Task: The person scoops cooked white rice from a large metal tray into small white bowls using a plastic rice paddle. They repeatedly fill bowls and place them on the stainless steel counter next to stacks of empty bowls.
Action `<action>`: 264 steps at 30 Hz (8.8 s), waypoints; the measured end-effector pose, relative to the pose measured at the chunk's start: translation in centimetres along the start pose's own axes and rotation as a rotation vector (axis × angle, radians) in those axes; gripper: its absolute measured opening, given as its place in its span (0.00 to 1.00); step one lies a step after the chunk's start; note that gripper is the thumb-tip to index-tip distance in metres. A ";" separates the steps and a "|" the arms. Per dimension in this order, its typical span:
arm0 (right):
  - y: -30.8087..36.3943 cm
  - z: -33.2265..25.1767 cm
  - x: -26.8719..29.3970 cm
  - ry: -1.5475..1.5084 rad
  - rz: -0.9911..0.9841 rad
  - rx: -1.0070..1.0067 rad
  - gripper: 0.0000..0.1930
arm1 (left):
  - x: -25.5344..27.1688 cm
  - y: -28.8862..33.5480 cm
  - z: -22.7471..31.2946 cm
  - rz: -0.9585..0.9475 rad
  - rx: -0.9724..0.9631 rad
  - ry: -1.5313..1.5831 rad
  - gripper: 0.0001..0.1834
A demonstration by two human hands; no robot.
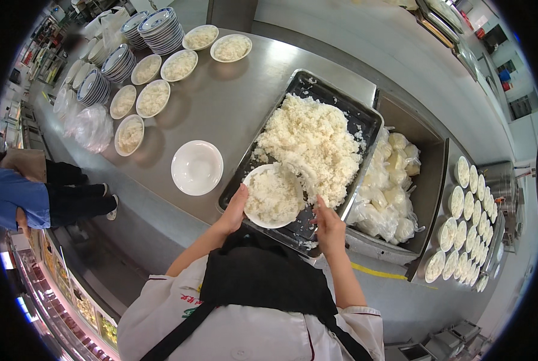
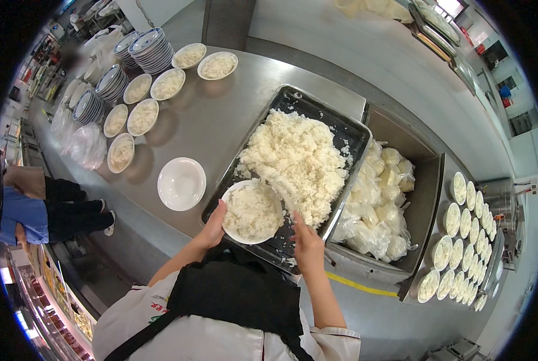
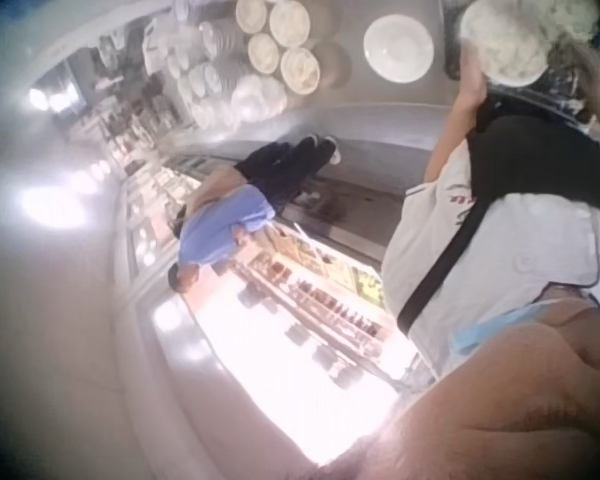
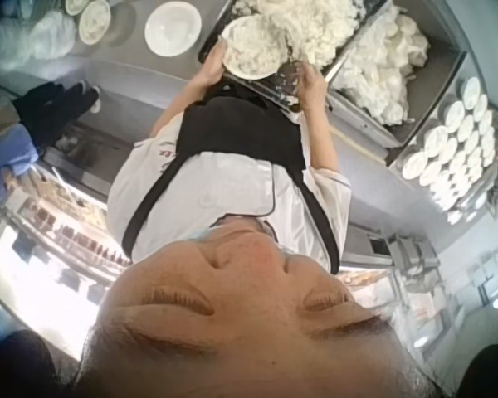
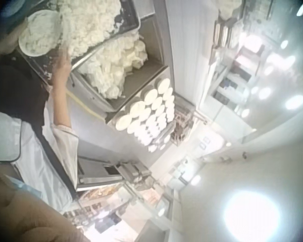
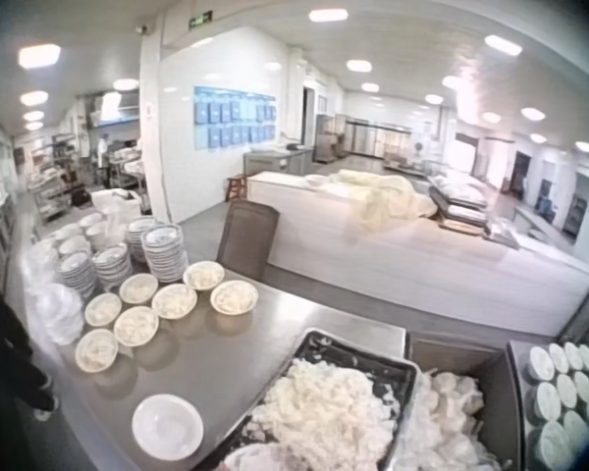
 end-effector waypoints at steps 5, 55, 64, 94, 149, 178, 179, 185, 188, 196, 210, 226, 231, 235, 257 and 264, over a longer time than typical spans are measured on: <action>1.3 2.5 1.4 -0.313 -0.123 -0.372 0.23 | 1.4 0.3 0.0 0.013 0.014 0.060 0.39; 1.6 -11.2 -0.9 0.430 -0.160 0.795 0.30 | -0.1 2.0 6.1 -0.013 0.104 0.127 0.37; -2.0 -9.5 -2.7 -0.372 -0.058 -0.075 0.23 | 2.3 -2.0 13.1 -0.057 0.067 0.292 0.37; 8.4 -0.8 -1.1 -0.323 -0.002 -0.966 0.25 | 15.8 -24.8 24.9 0.394 0.033 0.351 0.28; 2.3 12.6 -8.4 -0.895 0.152 -0.864 0.26 | 8.5 7.9 1.5 0.157 0.199 -0.342 0.26; 4.0 -3.6 0.5 -0.227 0.036 -0.218 0.23 | -2.0 2.1 1.5 0.014 -0.071 0.011 0.36; 4.4 -3.4 1.7 -0.357 0.030 -0.240 0.23 | -1.2 2.0 1.3 -0.005 -0.080 -0.014 0.36; 9.5 6.2 5.4 -0.304 -0.213 -0.864 0.22 | 8.1 -0.6 -2.8 0.133 -0.199 -0.189 0.31; 11.1 7.1 3.3 -0.337 -0.311 -1.033 0.16 | 6.7 2.1 -0.1 0.092 -0.110 0.188 0.30; 2.0 9.4 -9.9 -0.742 -0.099 -0.997 0.18 | 7.4 4.6 1.8 0.195 -0.072 0.043 0.37; -0.3 9.9 -12.5 -0.911 -0.125 -0.696 0.24 | 7.7 2.3 2.0 0.296 -0.203 -0.081 0.35; 0.9 -4.6 -4.4 0.178 0.087 0.231 0.32 | -0.9 -1.1 1.7 0.039 -0.120 0.010 0.37; 3.0 -6.0 -5.5 0.358 -0.017 0.306 0.35 | -2.4 -1.3 1.9 0.042 -0.088 0.058 0.37; 4.5 -5.9 -4.9 0.216 -0.032 0.330 0.37 | -2.7 -1.5 1.4 -0.032 -0.032 0.120 0.38; 0.6 -4.7 -3.7 -0.665 -0.206 -0.575 0.25 | 0.5 0.0 3.8 0.050 -0.048 0.145 0.40; -0.3 -6.3 -4.9 -0.808 -0.302 -0.681 0.26 | 2.0 -0.5 5.9 0.022 -0.136 0.184 0.40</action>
Point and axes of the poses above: each hand's wrist, its own y-axis away from the middle knuckle, its own x-axis out of the back of the hand, z = x × y, the point moved 8 cm from there along -y, towards the middle knuckle, and after that the axes turned 14 degrees about z, right-handed, at the moved point
